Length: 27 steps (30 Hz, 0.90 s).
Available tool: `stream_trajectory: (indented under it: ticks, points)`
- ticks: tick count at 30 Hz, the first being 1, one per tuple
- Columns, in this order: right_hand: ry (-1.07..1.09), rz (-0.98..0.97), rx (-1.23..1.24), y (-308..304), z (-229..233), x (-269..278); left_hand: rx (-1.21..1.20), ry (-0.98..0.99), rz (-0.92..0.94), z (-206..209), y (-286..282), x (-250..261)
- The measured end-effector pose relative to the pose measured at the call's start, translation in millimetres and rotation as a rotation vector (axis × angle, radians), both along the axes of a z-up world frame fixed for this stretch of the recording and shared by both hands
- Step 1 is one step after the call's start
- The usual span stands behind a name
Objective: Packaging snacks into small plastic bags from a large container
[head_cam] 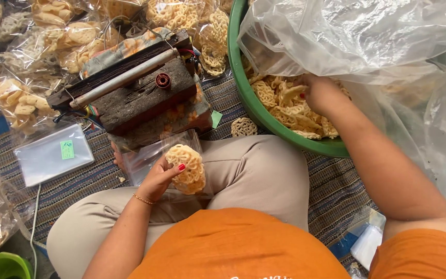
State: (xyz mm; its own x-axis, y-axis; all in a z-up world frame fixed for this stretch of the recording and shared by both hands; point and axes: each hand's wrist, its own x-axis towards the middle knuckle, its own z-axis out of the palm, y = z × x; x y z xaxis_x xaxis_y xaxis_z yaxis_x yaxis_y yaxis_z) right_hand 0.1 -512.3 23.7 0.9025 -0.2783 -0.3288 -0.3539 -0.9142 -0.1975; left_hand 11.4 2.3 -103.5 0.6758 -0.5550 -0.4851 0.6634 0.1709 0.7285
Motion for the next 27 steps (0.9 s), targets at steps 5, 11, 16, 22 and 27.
stream_trajectory:
  ticks: [5, 11, 16, 22, 27]
  points:
    - [0.023, 0.031, -0.081, 1, -15, 13, 0.009, -0.008, -0.006, -9, -1, 2]
    - [-0.066, 0.009, -0.077, 13, -4, 26, 0.007, 0.008, -0.001, -5, -1, 3]
    - [-0.071, 0.148, -0.08, 18, -15, 24, 0.014, 0.002, 0.002, -4, -4, 3]
    - [-0.19, 0.315, -0.077, 18, -77, 35, -0.039, 0.069, 0.0, 7, -14, 4]
    - [-0.28, 0.408, 0.014, 5, -83, 42, -0.054, 0.043, -0.036, 9, -13, 3]
